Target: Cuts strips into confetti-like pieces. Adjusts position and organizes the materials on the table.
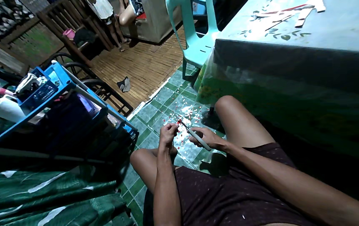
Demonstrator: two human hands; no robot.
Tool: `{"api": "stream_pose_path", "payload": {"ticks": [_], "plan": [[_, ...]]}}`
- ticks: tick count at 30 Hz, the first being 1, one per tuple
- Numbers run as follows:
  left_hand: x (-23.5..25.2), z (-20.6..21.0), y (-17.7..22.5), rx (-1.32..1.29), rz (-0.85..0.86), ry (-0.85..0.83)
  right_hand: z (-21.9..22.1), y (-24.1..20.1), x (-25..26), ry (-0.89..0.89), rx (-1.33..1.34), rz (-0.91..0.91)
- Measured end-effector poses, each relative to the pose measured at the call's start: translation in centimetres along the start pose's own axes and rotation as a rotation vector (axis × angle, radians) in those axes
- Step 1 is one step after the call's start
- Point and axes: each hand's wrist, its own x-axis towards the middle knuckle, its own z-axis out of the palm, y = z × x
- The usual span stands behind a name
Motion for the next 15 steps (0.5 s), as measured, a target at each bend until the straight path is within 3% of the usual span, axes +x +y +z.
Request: {"api": "stream_pose_path", "payload": {"ticks": [15], "plan": [[-0.14, 0.18, 0.18, 0.003, -0.004, 0.020, 0.18, -0.05, -0.08, -0.031, 0.008, -0.015]]}}
